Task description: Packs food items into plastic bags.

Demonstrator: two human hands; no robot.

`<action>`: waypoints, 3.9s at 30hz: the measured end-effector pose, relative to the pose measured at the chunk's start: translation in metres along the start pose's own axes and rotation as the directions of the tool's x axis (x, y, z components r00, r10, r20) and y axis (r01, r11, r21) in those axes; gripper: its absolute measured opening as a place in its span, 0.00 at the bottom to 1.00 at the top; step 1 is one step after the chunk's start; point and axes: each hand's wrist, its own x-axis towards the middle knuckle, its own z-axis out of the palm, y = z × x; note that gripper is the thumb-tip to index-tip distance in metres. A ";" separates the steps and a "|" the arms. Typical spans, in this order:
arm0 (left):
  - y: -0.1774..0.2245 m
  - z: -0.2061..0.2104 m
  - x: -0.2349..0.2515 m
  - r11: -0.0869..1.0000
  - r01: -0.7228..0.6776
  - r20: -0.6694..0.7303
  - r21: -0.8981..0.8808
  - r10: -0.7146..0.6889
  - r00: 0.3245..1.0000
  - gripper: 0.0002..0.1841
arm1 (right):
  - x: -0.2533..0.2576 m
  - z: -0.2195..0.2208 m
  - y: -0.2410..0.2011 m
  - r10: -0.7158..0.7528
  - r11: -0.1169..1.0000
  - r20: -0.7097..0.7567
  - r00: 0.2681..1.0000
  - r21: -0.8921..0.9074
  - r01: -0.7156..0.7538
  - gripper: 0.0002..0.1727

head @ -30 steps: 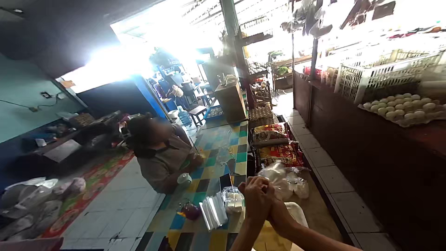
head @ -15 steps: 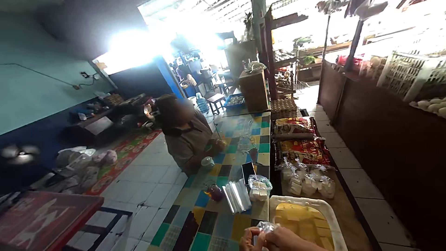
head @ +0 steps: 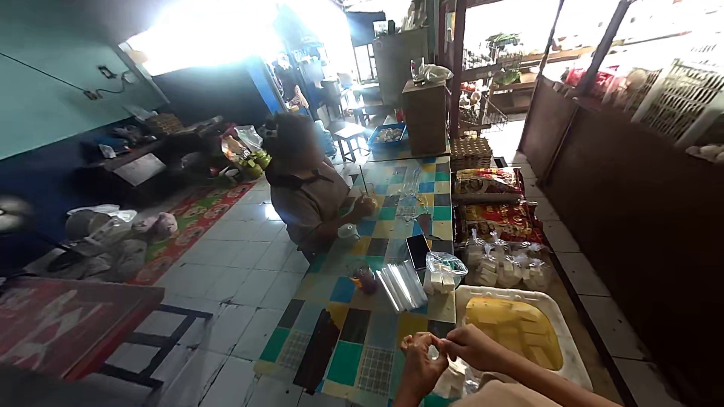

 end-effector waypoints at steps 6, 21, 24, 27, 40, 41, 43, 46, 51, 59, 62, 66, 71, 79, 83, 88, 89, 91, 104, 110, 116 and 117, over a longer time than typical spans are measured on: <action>-0.026 -0.007 0.021 0.990 -0.132 0.103 -0.058 0.137 0.985 0.09 | 0.006 0.027 0.056 -0.223 0.954 -0.461 0.859 0.078 0.290 0.14; -0.041 -0.030 0.041 0.957 0.036 0.182 -0.289 0.018 0.983 0.08 | 0.036 0.052 0.043 -0.402 0.849 -0.628 0.666 0.016 0.528 0.08; -0.044 -0.027 0.036 0.950 0.087 0.154 -0.299 -0.042 0.987 0.10 | 0.036 0.052 0.043 -0.416 0.860 -0.623 0.663 -0.033 0.508 0.07; -0.049 -0.029 0.033 0.950 0.092 0.189 -0.298 -0.035 0.981 0.09 | 0.034 0.054 0.043 -0.406 0.875 -0.586 0.701 -0.029 0.483 0.08; -0.041 0.003 0.022 0.981 -0.177 -0.230 0.081 0.192 0.954 0.07 | 0.030 0.028 0.040 -0.426 0.892 -0.328 0.843 0.000 0.451 0.10; -0.041 0.004 0.022 0.979 -0.191 -0.238 0.065 0.201 0.950 0.06 | 0.029 0.025 0.037 -0.415 0.898 -0.324 0.850 0.001 0.439 0.10; -0.042 0.004 0.024 0.976 -0.217 -0.224 0.034 0.219 0.950 0.07 | 0.026 0.023 0.030 -0.379 0.919 -0.329 0.865 -0.024 0.394 0.09; -0.047 -0.002 0.030 0.971 -0.239 -0.144 -0.025 0.233 0.962 0.07 | 0.023 0.023 0.021 -0.314 0.949 -0.294 0.903 -0.104 0.296 0.11; -0.052 -0.008 0.032 0.985 -0.104 -0.115 -0.140 0.088 0.989 0.08 | 0.029 0.027 0.014 -0.308 0.949 -0.299 0.903 -0.159 0.271 0.11; -0.045 -0.004 0.021 0.943 -0.027 -0.103 -0.332 -0.008 0.995 0.11 | 0.029 0.039 0.007 -0.154 0.984 -0.441 0.884 -0.149 0.097 0.14; -0.044 -0.007 0.021 0.953 0.026 -0.055 -0.301 -0.045 0.997 0.18 | 0.032 0.049 0.015 -0.270 0.961 -0.523 0.808 -0.201 0.191 0.12; -0.048 -0.012 0.027 0.973 0.031 0.026 -0.230 -0.026 0.999 0.17 | 0.035 0.058 0.024 -0.400 0.916 -0.606 0.687 -0.238 0.323 0.09; -0.044 -0.013 0.027 0.982 0.035 -0.022 -0.187 -0.040 0.999 0.09 | 0.030 0.053 0.023 -0.364 0.931 -0.556 0.747 -0.194 0.310 0.11; -0.048 -0.005 0.025 0.875 0.137 -0.006 -0.465 -0.158 0.988 0.05 | 0.033 0.068 0.024 -0.388 0.918 -0.660 0.643 -0.211 0.337 0.07; -0.045 -0.006 0.028 0.852 0.219 0.004 -0.476 -0.247 0.969 0.04 | 0.032 0.073 0.028 -0.370 0.921 -0.643 0.670 -0.163 0.353 0.10; -0.039 -0.014 0.024 0.940 0.123 -0.049 -0.317 -0.146 0.988 0.06 | 0.030 0.075 0.021 -0.163 0.970 -0.647 0.745 0.034 0.241 0.15; -0.038 -0.015 0.022 0.966 0.065 -0.083 -0.249 -0.088 0.993 0.06 | 0.030 0.076 0.022 -0.146 0.968 -0.653 0.743 0.059 0.242 0.15; -0.034 -0.015 0.018 0.994 -0.065 -0.164 -0.092 0.049 0.985 0.06 | 0.030 0.078 0.022 -0.114 0.965 -0.668 0.735 0.102 0.242 0.16; -0.029 0.005 0.008 0.932 -0.357 -0.367 -0.061 0.311 0.876 0.06 | 0.021 0.078 -0.007 0.031 0.997 -0.473 0.881 0.077 0.006 0.19; -0.035 -0.009 0.010 0.942 -0.334 -0.106 -0.043 0.328 0.939 0.19 | 0.017 0.081 0.007 -0.015 0.994 -0.506 0.862 0.084 0.066 0.17; -0.012 -0.006 0.012 0.845 -0.534 -0.210 0.005 0.523 0.826 0.11 | 0.007 0.081 -0.003 -0.248 0.958 -0.668 0.702 -0.059 0.281 0.14; -0.001 -0.009 0.014 0.826 -0.564 -0.214 0.003 0.551 0.806 0.11 | 0.006 0.077 -0.002 -0.298 0.944 -0.681 0.669 -0.104 0.314 0.14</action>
